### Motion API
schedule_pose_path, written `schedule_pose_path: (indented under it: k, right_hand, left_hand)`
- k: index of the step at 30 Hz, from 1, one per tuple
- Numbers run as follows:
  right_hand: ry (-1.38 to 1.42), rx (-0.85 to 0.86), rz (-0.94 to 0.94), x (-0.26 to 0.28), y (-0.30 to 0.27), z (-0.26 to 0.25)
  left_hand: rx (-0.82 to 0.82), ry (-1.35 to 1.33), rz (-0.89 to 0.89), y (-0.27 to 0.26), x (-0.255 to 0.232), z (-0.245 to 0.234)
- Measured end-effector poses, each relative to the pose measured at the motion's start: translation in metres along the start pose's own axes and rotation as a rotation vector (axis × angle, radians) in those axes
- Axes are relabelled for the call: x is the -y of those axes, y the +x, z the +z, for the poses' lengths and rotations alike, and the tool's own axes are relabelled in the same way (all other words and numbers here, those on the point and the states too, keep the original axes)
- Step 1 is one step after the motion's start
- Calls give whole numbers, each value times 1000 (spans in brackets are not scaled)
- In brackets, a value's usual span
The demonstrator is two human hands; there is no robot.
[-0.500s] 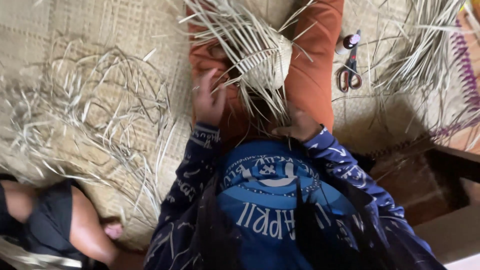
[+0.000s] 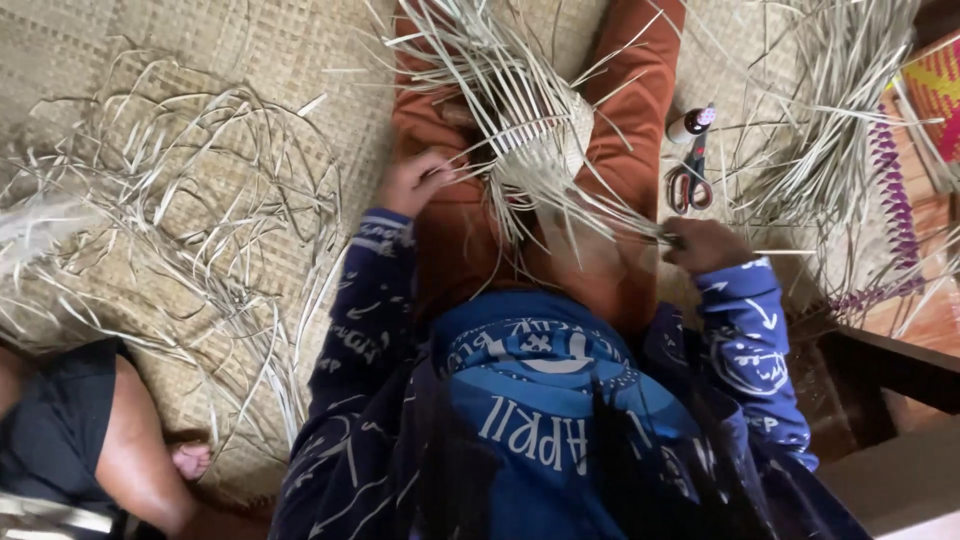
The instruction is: Weaving thin strips of material together to create a basket or similar craft item.
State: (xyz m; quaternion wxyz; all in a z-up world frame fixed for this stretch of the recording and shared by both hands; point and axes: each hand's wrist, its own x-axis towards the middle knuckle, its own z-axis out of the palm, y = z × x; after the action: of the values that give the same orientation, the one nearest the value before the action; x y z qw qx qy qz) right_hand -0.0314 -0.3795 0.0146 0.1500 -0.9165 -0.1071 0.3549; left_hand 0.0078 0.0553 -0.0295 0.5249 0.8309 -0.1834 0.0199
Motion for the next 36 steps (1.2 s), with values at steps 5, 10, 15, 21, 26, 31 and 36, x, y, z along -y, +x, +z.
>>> schedule_pose_path:
  k: [5, 10, 15, 21, 26, 31, 36]
  right_hand:
    - [18, 44, 254, -60, -10, 1]
    - [133, -163, 313, 52, -57, -63]
    - [270, -565, -118, 29, -17, -22]
    - [358, -645, -331, 84, 29, -9]
    - [323, -826, -394, 112, 42, 4]
    - [720, -609, -230, 127, 28, 4]
    - [771, -791, -388, 121, 36, -26]
  left_hand:
    - [-35, -51, -17, -45, 39, -41]
    - [292, 827, -639, -120, 154, -81]
    - [59, 1034, -567, -84, 47, -91]
    - [-178, 581, 68, 42, -116, -3]
    - [-142, 527, 283, 95, -65, 80]
    - [-19, 682, 82, 103, -64, 97]
    - [81, 931, 114, 128, -85, 96]
